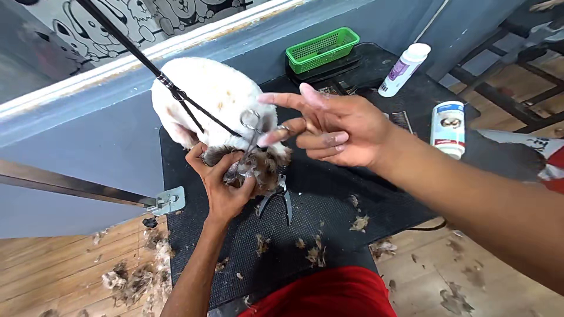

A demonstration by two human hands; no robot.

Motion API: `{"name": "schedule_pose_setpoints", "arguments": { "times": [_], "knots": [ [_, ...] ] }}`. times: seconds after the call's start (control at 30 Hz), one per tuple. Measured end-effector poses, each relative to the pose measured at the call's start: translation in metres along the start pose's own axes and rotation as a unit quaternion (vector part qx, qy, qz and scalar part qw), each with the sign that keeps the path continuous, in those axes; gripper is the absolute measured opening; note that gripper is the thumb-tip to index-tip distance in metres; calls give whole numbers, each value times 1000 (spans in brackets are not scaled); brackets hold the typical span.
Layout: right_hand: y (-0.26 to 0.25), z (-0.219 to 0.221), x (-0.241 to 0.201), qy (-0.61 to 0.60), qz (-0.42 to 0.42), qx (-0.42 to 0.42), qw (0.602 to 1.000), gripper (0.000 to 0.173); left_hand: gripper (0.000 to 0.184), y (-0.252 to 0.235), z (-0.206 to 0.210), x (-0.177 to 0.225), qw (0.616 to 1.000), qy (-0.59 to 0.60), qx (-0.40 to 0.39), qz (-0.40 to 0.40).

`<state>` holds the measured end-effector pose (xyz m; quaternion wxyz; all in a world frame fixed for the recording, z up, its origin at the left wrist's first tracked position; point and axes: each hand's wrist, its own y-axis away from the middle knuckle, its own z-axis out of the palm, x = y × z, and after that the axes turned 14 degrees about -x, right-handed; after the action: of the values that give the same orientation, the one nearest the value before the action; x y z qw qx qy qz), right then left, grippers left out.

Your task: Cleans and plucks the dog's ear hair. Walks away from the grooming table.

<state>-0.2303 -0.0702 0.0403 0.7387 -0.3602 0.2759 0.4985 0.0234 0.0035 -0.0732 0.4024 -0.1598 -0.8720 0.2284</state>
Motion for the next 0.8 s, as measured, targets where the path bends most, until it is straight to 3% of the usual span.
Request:
{"name": "schedule_pose_setpoints", "arguments": {
  "times": [0.1, 0.17, 0.2, 0.23, 0.3, 0.33, 0.37, 0.4, 0.43, 0.47, 0.5, 0.53, 0.6, 0.63, 0.67, 0.7, 0.73, 0.77, 0.8],
  "knots": [
    [-12, 8, 12, 91, -73, -34, 993, 55, 38, 1, -1, -1, 1000, -22, -8, -6],
    [-20, 13, 12, 295, -55, -2, 954, 66, 40, -2, 0, -3, 999, -42, 3, 3],
    [-21, 18, 12, 438, -25, 34, 898, 66, 38, -6, 0, -4, 999, -41, 18, 13],
    [-21, 25, 10, 595, 28, 71, 800, 66, 38, -7, 0, -5, 999, -42, 24, 17],
    [-19, 43, 10, 818, 124, 133, 546, 64, 38, -5, -4, -4, 999, -51, 8, 6],
    [-18, 50, 9, 865, 162, 149, 450, 64, 38, -4, -6, -3, 998, -57, 1, 2],
    [-16, 57, 9, 886, 199, 159, 388, 64, 38, -3, -7, -3, 998, -60, -3, 1],
    [-14, 62, 9, 894, 222, 164, 353, 63, 38, -2, -8, -3, 998, -62, -6, 1],
    [-14, 66, 8, 893, 240, 166, 343, 62, 39, -1, -9, -3, 998, -64, -9, -1],
    [-14, 69, 7, 880, 257, 168, 363, 60, 40, 0, -10, -2, 998, -68, -11, -2],
    [-15, 70, 3, 848, 269, 172, 422, 59, 40, 0, -10, -1, 997, -70, -13, -3],
    [-17, 70, -4, 785, 283, 182, 520, 56, 40, 0, -10, -1, 997, -70, -14, -3],
    [-17, 58, -17, 551, 221, 199, 780, 45, 42, 2, -11, 0, 997, -71, -15, -5],
    [-16, 51, -17, 408, 155, 206, 876, 44, 43, 3, -11, 0, 997, -74, -15, -8],
    [-14, 44, -15, 310, 107, 196, 924, 47, 45, 4, -11, 1, 997, -75, -15, -10],
    [-11, 38, -14, 296, 96, 181, 933, 50, 47, 4, -11, 1, 997, -75, -15, -11],
    [-10, 36, -12, 373, 116, 186, 902, 54, 47, 4, -10, 1, 997, -76, -16, -13],
    [-9, 37, -9, 497, 164, 198, 829, 59, 47, 4, -11, 1, 997, -76, -18, -14],
    [-7, 42, -5, 616, 229, 215, 722, 67, 46, 3, -11, 1, 997, -77, -21, -14]
  ]
}}
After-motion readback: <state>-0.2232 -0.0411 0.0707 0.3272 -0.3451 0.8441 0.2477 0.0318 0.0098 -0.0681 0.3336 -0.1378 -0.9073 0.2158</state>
